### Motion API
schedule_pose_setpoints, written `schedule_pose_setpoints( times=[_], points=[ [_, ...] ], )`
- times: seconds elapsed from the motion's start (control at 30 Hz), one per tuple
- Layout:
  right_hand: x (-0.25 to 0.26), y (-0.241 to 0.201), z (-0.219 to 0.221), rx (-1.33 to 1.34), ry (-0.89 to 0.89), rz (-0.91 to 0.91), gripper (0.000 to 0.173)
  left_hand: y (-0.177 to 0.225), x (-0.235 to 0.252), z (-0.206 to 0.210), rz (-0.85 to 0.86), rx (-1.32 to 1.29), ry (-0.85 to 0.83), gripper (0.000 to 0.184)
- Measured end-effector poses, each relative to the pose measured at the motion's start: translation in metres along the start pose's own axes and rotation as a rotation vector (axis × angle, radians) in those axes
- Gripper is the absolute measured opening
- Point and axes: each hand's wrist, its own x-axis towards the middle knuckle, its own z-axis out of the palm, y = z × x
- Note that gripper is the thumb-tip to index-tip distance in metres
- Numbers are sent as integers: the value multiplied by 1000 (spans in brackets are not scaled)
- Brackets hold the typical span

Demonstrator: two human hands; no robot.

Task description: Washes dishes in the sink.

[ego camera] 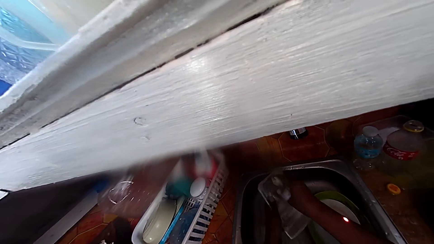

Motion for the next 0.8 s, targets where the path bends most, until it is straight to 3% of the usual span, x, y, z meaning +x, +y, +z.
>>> schedule_pose_setpoints(
  times=[0.1, 0.17, 0.27, 0.37, 0.5, 0.6, 0.8],
  points=[
    [5, 13, 18, -303, -150, -79, 64, 2, -7, 4, 90, 108, -45, 49],
    [3, 13, 26, -207, -239, -5, 62, -1, -5, 2, 99, 154, -35, 47],
    [-4, 5, 32, 3, -333, -45, 44, -6, -2, -4, 90, 91, -21, 49],
    [3, 0, 24, -10, -474, -27, 47, -5, 1, -10, 94, 103, -39, 49],
    [15, 3, 9, -315, -382, -111, 39, 5, -2, -12, 72, 181, -118, 41],
    [14, -2, 1, -494, -407, -41, 38, 9, 0, -9, 61, 148, -71, 42],
    [-4, -12, 3, -295, -597, 104, 39, 8, 10, -11, 0, 154, 30, 48]
  ],
)
